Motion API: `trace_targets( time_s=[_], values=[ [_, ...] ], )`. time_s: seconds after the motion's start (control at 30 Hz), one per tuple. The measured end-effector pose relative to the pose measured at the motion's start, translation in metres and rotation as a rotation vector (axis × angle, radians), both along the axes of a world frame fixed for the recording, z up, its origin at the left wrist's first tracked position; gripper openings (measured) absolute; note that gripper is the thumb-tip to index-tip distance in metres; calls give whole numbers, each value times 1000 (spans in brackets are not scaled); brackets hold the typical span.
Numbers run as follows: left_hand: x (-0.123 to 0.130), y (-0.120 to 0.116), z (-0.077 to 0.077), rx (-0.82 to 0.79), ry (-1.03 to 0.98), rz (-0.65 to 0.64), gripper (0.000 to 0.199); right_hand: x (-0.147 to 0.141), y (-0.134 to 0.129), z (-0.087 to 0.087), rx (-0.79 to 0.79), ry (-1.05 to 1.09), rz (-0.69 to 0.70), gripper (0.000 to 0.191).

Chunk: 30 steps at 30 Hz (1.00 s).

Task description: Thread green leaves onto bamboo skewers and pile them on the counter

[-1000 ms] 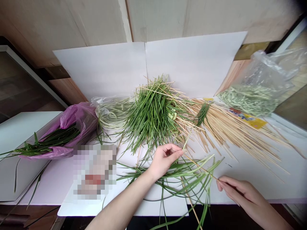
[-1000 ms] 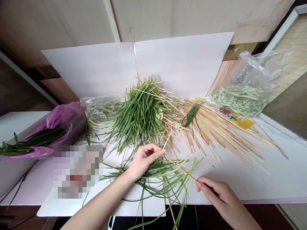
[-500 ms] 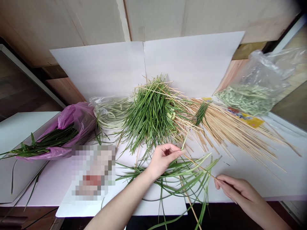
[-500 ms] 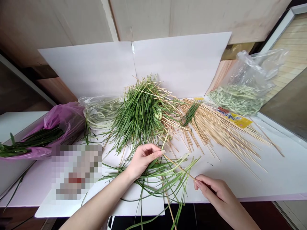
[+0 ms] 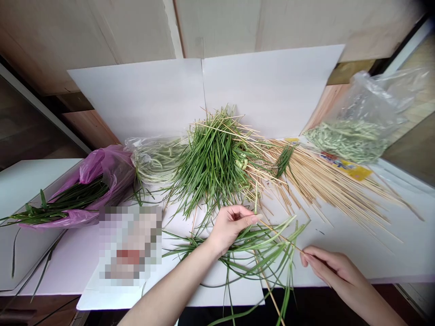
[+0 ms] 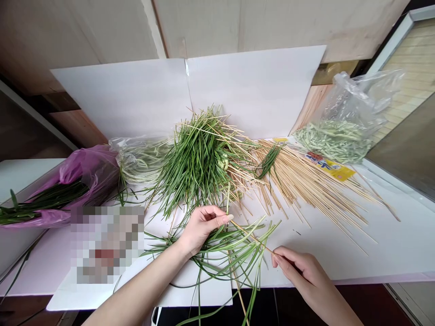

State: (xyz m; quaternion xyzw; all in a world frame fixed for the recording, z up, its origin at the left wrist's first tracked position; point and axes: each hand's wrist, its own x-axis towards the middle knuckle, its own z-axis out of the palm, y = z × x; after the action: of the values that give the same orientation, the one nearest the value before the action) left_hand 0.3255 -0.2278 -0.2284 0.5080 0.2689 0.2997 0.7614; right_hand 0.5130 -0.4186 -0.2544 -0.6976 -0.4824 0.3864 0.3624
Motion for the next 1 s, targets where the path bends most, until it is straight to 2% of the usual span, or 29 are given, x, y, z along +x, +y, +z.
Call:
trace_targets(
  time_s=[0.27,0.47,0.53,0.73,1.0],
  values=[
    [1,-2,-1,76,25,5,27,-3,3,0,3,18,2,40],
    [4,-12,-9,207,52,-176,26,-15,9,5,21,46,-5,45],
    [4,-11,-8,191,46,-161,27,-16,10,7,34,50,-12,44],
    [0,3,4,196,-12,-9,24,-10,8,10,65,43,-32,40],
    [-1,7,6,229,14,40,21,-6,7,16,25,4,-36,42]
  ],
)
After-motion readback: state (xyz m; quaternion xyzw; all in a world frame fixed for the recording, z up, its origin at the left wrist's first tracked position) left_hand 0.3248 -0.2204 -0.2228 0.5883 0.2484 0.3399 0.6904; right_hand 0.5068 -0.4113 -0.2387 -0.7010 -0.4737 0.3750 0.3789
